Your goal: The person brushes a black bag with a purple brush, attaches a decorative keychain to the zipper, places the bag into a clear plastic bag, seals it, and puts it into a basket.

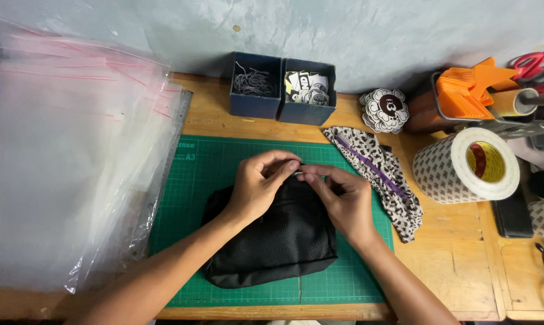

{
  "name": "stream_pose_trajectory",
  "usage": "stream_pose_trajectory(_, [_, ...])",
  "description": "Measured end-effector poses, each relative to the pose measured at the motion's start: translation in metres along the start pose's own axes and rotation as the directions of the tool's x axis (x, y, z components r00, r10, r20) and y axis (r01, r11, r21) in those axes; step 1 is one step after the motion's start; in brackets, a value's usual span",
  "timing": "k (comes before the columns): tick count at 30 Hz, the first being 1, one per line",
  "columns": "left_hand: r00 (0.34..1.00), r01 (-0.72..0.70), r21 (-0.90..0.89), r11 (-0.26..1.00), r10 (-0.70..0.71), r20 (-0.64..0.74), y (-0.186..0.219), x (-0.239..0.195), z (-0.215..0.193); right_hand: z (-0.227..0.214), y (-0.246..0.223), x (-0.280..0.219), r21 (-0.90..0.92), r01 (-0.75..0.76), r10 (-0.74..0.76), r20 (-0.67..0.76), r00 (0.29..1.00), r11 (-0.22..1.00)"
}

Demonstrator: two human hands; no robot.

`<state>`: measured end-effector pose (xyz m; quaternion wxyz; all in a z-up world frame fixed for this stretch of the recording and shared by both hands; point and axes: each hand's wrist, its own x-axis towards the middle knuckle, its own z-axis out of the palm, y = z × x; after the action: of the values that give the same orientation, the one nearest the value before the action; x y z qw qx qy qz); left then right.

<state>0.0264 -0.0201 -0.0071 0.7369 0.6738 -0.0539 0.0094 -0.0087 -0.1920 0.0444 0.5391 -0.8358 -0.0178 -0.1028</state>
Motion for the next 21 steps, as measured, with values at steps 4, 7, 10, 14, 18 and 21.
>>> stream_pose_trajectory(4, [1.000, 0.011, -0.024, 1.000, -0.011, 0.001, -0.004, 0.000, 0.000, -0.004, 0.006, -0.004, -0.012, 0.020, -0.020, -0.014, 1.000, 1.000])
stream_pose_trajectory(7, [1.000, 0.025, -0.028, 0.999, -0.025, 0.004, -0.003, 0.000, 0.000, -0.005, 0.006, -0.005, -0.028, 0.042, -0.042, -0.016, 0.999, 0.999])
stream_pose_trajectory(10, [1.000, 0.030, -0.009, 1.000, -0.030, 0.006, 0.004, -0.001, 0.002, -0.005, 0.015, -0.006, -0.103, 0.126, -0.130, -0.031, 0.991, 0.987])
stream_pose_trajectory(14, [1.000, 0.016, -0.006, 1.000, -0.016, 0.005, 0.002, -0.001, 0.001, -0.006, 0.022, -0.007, -0.130, 0.194, -0.199, -0.026, 0.980, 0.972])
stream_pose_trajectory(18, [1.000, 0.003, -0.010, 1.000, -0.003, 0.005, 0.002, -0.001, 0.001, -0.005, 0.017, -0.006, -0.120, 0.215, -0.218, -0.008, 0.976, 0.969])
stream_pose_trajectory(21, [1.000, 0.000, -0.010, 1.000, 0.000, -0.002, 0.004, -0.001, 0.002, -0.006, 0.013, -0.004, -0.133, 0.219, -0.221, 0.005, 0.975, 0.967])
